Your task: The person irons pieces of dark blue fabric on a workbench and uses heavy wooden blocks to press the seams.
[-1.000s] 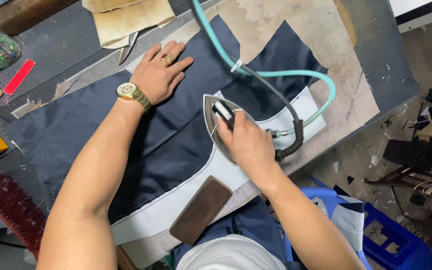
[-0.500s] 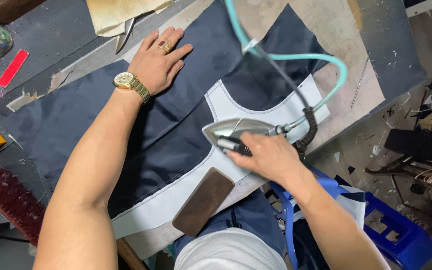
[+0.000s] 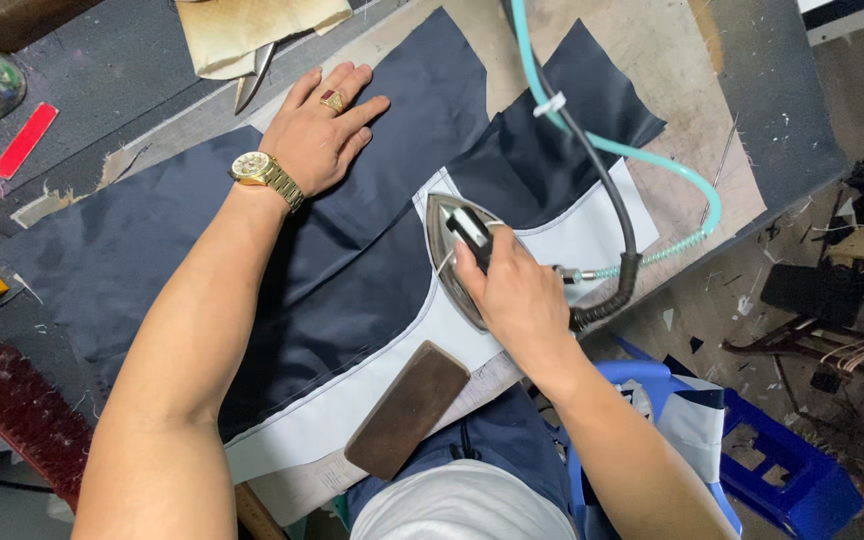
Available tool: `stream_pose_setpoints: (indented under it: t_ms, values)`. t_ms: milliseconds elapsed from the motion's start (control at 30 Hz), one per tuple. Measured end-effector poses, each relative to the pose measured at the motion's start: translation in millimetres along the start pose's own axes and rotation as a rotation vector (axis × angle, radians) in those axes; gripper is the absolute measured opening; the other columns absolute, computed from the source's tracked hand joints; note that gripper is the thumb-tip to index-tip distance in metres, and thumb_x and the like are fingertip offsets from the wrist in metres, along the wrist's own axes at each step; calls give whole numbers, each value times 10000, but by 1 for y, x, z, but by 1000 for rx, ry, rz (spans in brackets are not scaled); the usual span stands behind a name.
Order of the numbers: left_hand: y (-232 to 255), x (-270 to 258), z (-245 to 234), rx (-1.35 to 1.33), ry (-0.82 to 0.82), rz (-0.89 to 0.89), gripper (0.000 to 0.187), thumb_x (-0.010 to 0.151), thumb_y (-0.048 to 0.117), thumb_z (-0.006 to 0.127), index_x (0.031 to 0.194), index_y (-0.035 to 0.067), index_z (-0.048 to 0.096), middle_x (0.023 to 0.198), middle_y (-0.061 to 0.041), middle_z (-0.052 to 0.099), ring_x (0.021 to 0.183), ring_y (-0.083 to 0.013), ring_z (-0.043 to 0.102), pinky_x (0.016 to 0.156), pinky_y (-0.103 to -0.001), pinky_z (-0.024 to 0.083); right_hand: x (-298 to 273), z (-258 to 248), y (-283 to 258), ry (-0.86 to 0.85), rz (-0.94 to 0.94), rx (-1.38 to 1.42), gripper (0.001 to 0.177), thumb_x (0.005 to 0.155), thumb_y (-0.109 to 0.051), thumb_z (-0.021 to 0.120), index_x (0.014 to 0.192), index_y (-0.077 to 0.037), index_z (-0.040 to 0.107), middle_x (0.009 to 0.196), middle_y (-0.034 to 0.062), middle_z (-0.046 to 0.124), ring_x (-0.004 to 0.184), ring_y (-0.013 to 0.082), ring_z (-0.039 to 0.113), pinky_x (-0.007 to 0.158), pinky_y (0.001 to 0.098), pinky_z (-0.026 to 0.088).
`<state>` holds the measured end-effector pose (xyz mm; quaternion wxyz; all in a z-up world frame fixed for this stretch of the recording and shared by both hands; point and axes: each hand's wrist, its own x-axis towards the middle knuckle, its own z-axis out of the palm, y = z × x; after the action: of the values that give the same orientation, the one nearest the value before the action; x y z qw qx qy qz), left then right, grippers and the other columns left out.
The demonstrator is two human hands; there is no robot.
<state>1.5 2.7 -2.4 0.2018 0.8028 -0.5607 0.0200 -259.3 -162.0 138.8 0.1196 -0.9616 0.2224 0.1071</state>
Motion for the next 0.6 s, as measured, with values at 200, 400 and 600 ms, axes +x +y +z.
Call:
stream_pose_setpoints:
  t_ms: [200,400,600]
  values:
    - [-1,2,-5,2,-53,14,412,1116,259,493,1499,136,581,1623,-168,424,1471,-370,418,1190,-525,280,46,-2,-13,31,-30,-55,521,1074,-562,491,995,-48,462,698,110,664,573,505,633,450,606,468]
    - [-3,6,-9,72,-90,13,436,1114,284,467,1521,162,568,1630,-150,429,1485,-354,402,1193,-524,267,34,-12,-13,-59,-137,4,503,1065,-530,478,1024,-32,528,776,158,700,674,485,678,507,606,510]
    - [1,7,-7,13,-86,-24,419,1100,245,496,1495,144,593,1616,-161,446,1482,-363,398,1183,-548,260,58,-2,-20,19,-50,-22,546,1074,-575,460,1001,-34,473,658,140,669,577,499,645,481,624,489]
